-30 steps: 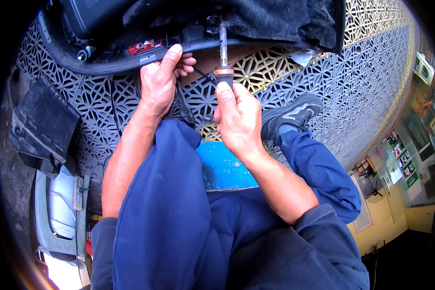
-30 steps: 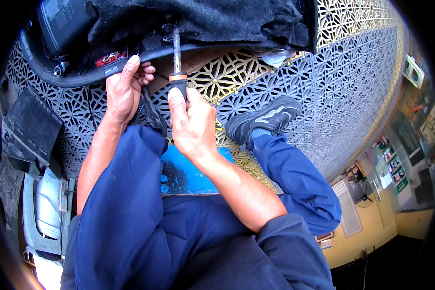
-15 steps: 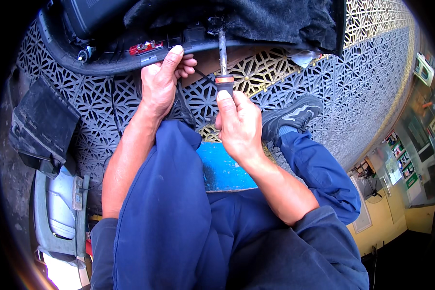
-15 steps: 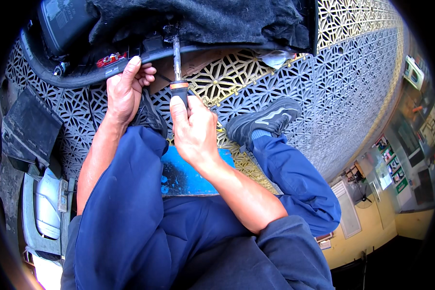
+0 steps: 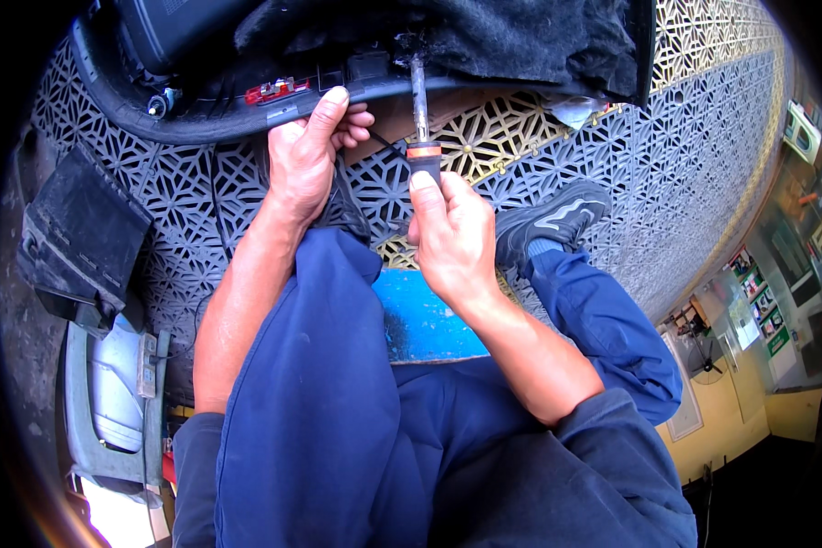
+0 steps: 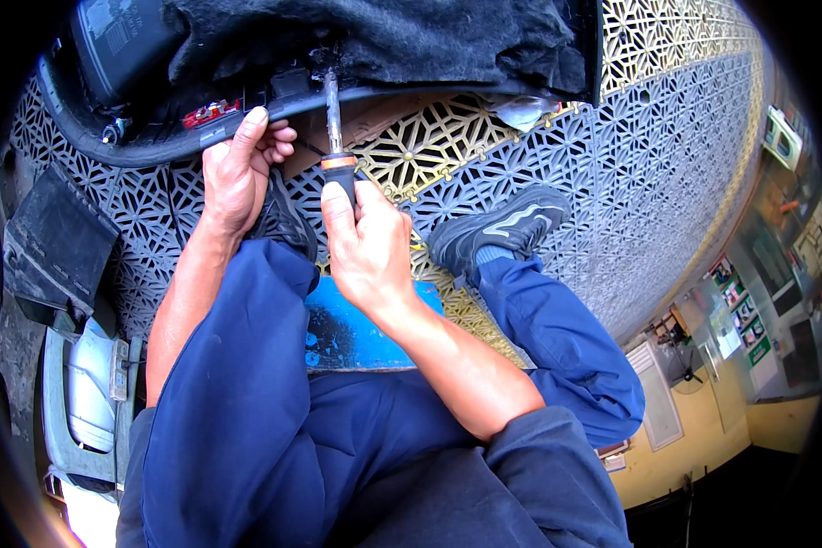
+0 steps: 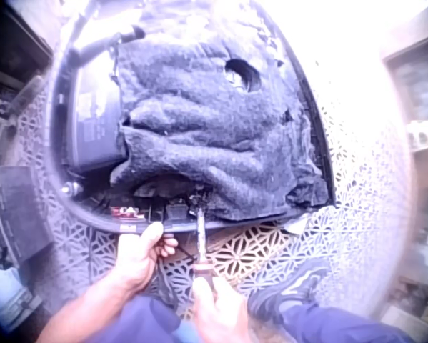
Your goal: The person uses a soldering iron to melt and bond plastic components on the interior side of a car door panel, also handling a wire and the panel insulation.
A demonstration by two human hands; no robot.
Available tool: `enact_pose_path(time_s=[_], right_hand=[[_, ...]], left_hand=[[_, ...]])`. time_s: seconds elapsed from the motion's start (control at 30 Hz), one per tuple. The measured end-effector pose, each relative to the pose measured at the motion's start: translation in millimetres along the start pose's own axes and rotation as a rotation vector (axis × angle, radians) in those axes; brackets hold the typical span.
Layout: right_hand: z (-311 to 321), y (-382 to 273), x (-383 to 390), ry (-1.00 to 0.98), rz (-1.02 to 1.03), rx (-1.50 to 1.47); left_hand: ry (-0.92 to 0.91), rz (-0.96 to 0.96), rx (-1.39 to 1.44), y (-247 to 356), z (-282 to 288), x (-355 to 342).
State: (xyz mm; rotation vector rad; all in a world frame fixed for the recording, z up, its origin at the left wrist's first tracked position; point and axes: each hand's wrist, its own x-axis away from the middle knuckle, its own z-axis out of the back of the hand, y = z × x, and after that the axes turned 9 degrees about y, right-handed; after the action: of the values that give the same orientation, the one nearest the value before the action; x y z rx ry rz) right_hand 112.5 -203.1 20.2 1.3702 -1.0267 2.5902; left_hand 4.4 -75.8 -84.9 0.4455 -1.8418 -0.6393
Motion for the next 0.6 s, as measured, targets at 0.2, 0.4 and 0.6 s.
enact_pose_path(time_s=[0.2, 0.4, 0.6], right_hand=[[-2, -3, -4, 0.007, 0.076, 0.022], [3, -3, 1, -0.019, 0.004, -0.014], [6, -23, 2, -0.077, -0.078, -0.043]], left_hand=[[0.003, -0.01, 0.007, 0, 0, 0], [-0.005, -0.006, -0.003, 0, -1, 0], [0.002, -0.007, 0.002, -1, 1, 0]])
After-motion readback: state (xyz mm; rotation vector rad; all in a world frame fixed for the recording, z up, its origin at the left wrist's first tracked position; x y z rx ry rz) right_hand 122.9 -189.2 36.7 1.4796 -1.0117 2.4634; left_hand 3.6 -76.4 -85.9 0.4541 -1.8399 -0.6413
